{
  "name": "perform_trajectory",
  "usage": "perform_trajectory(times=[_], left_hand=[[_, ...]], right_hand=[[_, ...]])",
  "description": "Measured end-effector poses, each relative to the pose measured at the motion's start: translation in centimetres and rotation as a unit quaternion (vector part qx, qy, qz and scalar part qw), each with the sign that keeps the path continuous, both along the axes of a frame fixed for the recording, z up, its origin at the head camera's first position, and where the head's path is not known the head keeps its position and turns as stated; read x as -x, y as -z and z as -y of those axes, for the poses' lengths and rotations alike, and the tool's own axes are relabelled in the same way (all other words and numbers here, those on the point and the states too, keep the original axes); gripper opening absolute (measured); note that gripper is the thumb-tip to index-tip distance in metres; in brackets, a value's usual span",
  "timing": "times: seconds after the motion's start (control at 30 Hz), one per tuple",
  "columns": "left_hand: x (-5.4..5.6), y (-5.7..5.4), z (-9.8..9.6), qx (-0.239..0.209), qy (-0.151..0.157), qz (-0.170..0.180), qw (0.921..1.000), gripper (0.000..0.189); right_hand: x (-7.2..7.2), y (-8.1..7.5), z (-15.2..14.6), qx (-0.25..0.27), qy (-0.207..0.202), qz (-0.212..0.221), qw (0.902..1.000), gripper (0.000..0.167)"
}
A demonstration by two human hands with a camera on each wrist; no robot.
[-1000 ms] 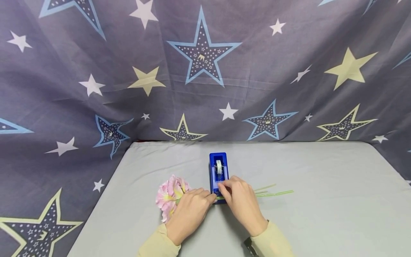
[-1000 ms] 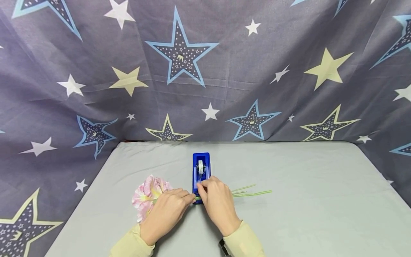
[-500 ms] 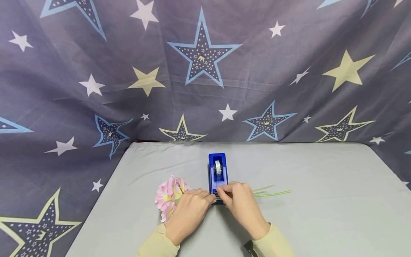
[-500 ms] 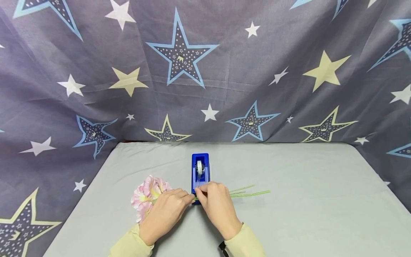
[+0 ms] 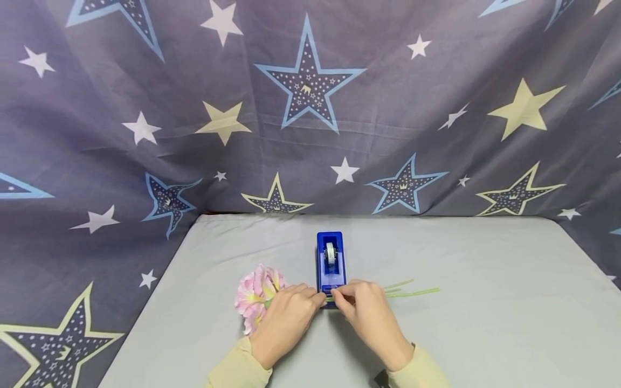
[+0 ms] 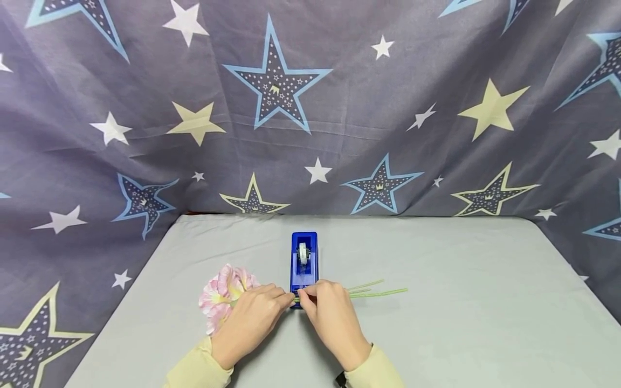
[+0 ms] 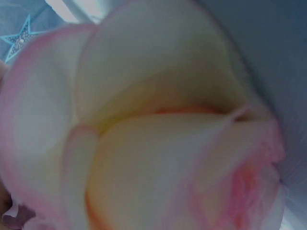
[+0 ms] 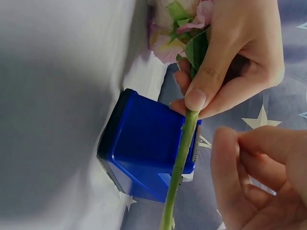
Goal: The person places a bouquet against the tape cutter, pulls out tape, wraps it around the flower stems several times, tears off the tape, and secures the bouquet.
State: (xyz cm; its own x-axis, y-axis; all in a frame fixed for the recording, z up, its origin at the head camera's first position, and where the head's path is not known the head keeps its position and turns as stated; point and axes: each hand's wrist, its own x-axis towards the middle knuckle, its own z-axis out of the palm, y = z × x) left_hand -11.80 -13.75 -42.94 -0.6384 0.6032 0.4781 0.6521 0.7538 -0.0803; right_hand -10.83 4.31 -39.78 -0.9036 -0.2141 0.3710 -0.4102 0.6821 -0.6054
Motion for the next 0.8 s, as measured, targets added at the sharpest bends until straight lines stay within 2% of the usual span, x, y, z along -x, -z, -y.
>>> perform_trajectory(times=[0.63,0.8], left_hand=[[-0.05,-0.01,-0.13,0.002,-0.002,0.009,1.0,0.009],[0.03,0.0,-0.05,0.006,-0.007,0.006,0.9999,0.009]], right_hand=[[-0.36,0.82,0.08,0.007,0.005,-0.013,0.9999,0.008],[-0.46,0.87,0.12,0.002,-0.013,-0.006,0.9999,0.01]])
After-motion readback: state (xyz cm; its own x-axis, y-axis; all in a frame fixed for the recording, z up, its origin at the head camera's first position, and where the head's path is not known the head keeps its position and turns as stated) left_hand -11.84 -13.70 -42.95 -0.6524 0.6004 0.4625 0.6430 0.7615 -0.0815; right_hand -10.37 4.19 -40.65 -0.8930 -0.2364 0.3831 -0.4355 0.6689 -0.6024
